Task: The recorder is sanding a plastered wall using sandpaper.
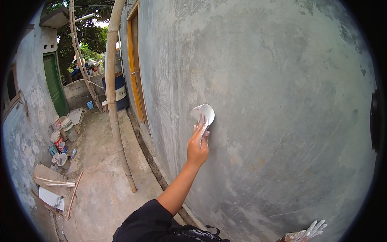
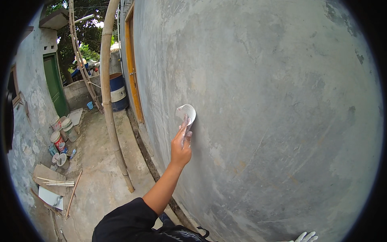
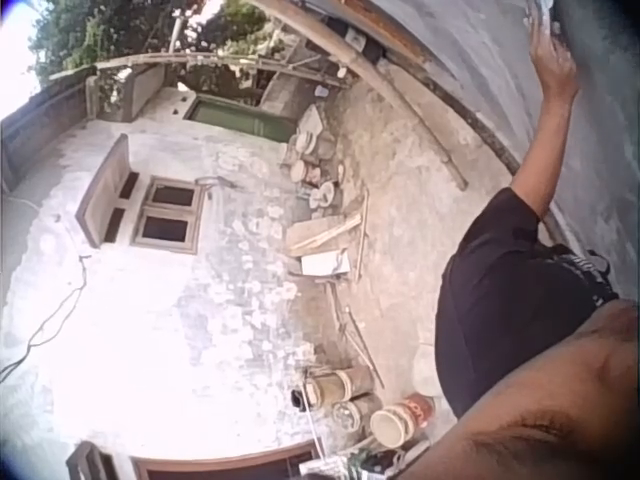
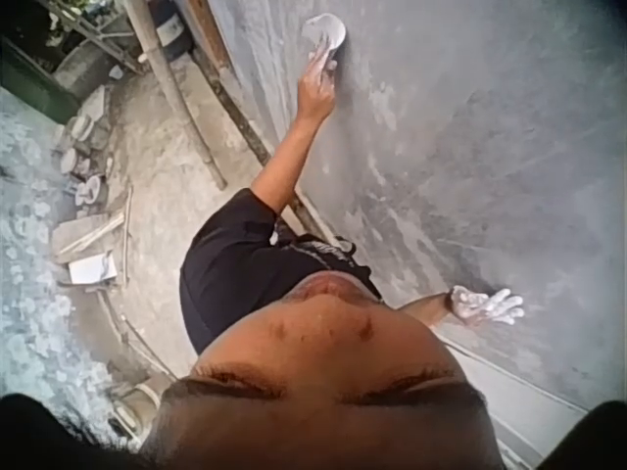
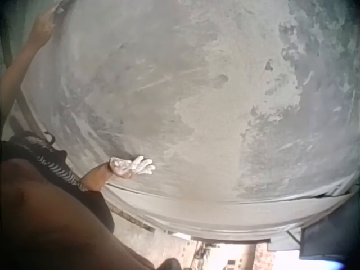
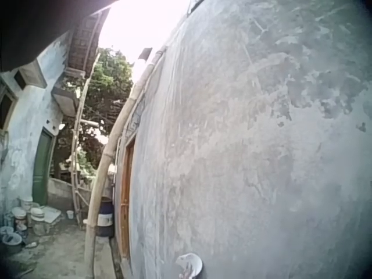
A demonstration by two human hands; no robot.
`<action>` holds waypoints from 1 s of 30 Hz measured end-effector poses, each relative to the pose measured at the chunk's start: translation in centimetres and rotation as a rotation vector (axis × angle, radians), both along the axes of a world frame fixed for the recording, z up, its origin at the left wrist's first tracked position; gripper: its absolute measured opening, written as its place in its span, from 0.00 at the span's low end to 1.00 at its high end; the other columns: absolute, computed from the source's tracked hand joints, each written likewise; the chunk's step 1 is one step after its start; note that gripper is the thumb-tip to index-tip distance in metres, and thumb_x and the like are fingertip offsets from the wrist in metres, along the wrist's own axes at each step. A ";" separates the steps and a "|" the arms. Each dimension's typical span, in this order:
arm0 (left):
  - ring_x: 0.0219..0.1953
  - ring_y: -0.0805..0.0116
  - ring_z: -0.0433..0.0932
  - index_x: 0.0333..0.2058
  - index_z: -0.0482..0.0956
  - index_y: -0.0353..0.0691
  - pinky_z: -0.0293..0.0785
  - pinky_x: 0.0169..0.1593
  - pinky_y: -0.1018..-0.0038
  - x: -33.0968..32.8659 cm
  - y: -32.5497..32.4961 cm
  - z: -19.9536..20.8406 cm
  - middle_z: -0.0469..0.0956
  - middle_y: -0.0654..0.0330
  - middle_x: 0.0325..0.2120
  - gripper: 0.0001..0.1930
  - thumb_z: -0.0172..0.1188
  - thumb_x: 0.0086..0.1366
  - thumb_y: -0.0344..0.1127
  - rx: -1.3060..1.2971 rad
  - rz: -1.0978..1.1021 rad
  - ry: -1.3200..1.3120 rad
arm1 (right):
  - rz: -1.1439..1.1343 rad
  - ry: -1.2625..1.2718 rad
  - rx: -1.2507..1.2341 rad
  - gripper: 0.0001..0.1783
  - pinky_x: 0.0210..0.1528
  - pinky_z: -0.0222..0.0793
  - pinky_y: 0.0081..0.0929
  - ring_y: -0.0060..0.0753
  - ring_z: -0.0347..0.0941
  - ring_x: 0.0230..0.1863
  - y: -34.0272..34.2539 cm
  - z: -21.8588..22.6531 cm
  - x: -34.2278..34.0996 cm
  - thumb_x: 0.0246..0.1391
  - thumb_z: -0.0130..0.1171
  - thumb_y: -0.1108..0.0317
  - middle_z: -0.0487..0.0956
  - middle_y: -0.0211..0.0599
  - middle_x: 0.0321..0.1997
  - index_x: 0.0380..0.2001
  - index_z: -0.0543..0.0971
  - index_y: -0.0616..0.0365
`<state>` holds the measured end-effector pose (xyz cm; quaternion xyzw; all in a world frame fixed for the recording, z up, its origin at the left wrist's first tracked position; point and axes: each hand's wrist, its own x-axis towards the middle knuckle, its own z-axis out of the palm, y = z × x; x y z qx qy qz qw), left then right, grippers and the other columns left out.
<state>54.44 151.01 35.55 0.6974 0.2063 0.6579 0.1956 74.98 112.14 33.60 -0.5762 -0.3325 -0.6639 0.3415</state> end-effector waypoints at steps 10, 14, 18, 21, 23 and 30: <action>0.67 0.49 0.62 0.61 0.68 0.34 0.50 0.71 0.55 0.1 0.7 0.2 0.63 0.50 0.65 0.21 0.48 0.71 0.27 -0.098 -0.017 -0.060 | -0.037 0.016 -0.020 0.36 0.74 0.40 0.52 0.62 0.61 0.68 -0.4 -0.6 0.3 0.70 0.32 0.45 0.74 0.59 0.59 0.54 0.76 0.67; 0.67 0.49 0.61 0.62 0.68 0.34 0.51 0.70 0.56 0.6 -0.7 -2.3 0.63 0.48 0.65 0.21 0.48 0.70 0.26 -0.125 -0.052 -0.062 | -0.033 -0.013 -0.022 0.36 0.74 0.40 0.53 0.62 0.61 0.69 -0.1 -0.1 0.0 0.70 0.32 0.45 0.74 0.59 0.60 0.55 0.76 0.67; 0.68 0.48 0.60 0.62 0.67 0.34 0.50 0.71 0.55 0.7 -3.3 -2.2 0.61 0.49 0.66 0.22 0.48 0.71 0.26 -0.112 -0.131 -0.017 | -0.031 -0.016 -0.024 0.34 0.74 0.41 0.52 0.61 0.60 0.69 0.3 0.3 -0.1 0.70 0.33 0.48 0.73 0.60 0.60 0.55 0.76 0.67; 0.68 0.49 0.61 0.63 0.67 0.35 0.49 0.71 0.55 0.2 -0.9 -0.7 0.62 0.49 0.66 0.22 0.47 0.71 0.26 -0.092 -0.071 -0.008 | -0.034 -0.005 -0.019 0.33 0.74 0.41 0.52 0.60 0.60 0.69 0.4 0.6 -0.8 0.70 0.33 0.49 0.73 0.59 0.60 0.55 0.76 0.67; 0.68 0.50 0.60 0.63 0.67 0.35 0.49 0.71 0.56 0.0 -0.4 -0.7 0.62 0.49 0.66 0.21 0.47 0.71 0.26 -0.141 -0.062 0.006 | -0.044 0.024 -0.007 0.32 0.74 0.41 0.52 0.61 0.61 0.69 0.4 0.5 -0.9 0.70 0.33 0.50 0.73 0.59 0.60 0.55 0.76 0.67; 0.69 0.49 0.58 0.64 0.65 0.34 0.51 0.70 0.61 1.7 -2.2 -1.4 0.59 0.50 0.68 0.23 0.46 0.70 0.23 -0.072 -0.086 -0.085 | -0.022 -0.052 -0.029 0.30 0.74 0.42 0.51 0.59 0.61 0.69 0.3 0.5 -0.2 0.70 0.34 0.53 0.74 0.59 0.60 0.54 0.77 0.67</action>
